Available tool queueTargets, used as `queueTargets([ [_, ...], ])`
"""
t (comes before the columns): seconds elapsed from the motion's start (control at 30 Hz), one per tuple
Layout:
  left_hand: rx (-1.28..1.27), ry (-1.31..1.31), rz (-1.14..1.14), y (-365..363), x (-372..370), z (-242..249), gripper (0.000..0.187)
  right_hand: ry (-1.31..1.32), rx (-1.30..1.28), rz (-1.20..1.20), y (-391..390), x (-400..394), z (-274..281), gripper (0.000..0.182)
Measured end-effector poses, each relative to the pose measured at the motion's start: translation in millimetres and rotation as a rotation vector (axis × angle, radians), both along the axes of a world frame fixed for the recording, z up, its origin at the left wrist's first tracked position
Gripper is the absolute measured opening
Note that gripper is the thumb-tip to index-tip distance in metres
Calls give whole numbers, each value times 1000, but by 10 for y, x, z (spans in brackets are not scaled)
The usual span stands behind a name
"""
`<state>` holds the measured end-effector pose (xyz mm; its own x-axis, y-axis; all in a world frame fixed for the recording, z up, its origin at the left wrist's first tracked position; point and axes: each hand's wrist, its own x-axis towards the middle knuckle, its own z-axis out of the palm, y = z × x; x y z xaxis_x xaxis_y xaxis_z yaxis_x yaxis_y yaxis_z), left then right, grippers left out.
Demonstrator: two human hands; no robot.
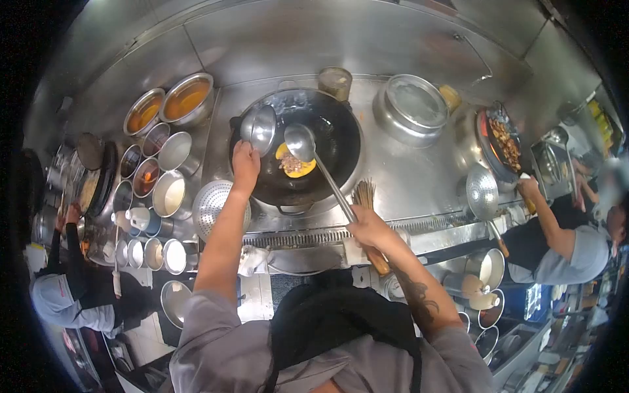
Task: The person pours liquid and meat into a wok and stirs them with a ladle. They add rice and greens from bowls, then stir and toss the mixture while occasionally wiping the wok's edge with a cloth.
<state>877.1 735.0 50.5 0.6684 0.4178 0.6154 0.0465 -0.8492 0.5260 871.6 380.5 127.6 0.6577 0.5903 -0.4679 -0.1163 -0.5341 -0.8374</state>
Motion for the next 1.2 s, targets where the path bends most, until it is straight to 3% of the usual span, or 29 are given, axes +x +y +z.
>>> queueTargets([
  [0.07, -41, 47, 58, 96, -99, -26, 18, -259, -88, 180, -99, 44, -188, 33],
  [0.17, -706, 13, 17, -7, -356, 132, 21, -731, -330, 274, 69, 32, -384, 39],
  [0.27, -1063, -201, -13, -46, -696, 316, 22, -778, -364, 291, 206, 12, -360, 42],
  [0.4, -1350, -422, 5, -8, -1240, 352, 13, -714, -466, 386, 213, 78, -171, 43],
  [0.47, -1383, -434, 51, -50, -1571, 372, 12, -687, -465, 379, 213, 110, 0, 43],
  [0.57, -1383, -508, 111, -165, -2083, 328, 11, -787, -408, 356, 84, 182, -278, 42],
  [0.77, -1394, -667, 325, -752, -3326, 211, 10, -697, -375, 399, -1, 441, -110, 41],
  [0.9, -1418, -820, 505, -1376, -4210, 13, 10, -737, -214, 411, -60, 721, -735, 39],
  [1.0, -1387, -920, 748, -1919, -4952, -89, 11, -459, -8, 413, -180, 645, -215, 38],
  [1.1, -1346, -1005, 847, -2399, -5488, -99, 17, -621, -148, 431, -116, 694, -376, 38],
  [1.13, -1339, -1053, 880, -2548, -5631, -112, 18, -534, -94, 374, -129, 645, -407, 37],
  [1.2, -1257, -1142, 940, -2896, -5923, -145, 21, -713, -177, 547, -155, 641, -488, 38],
])
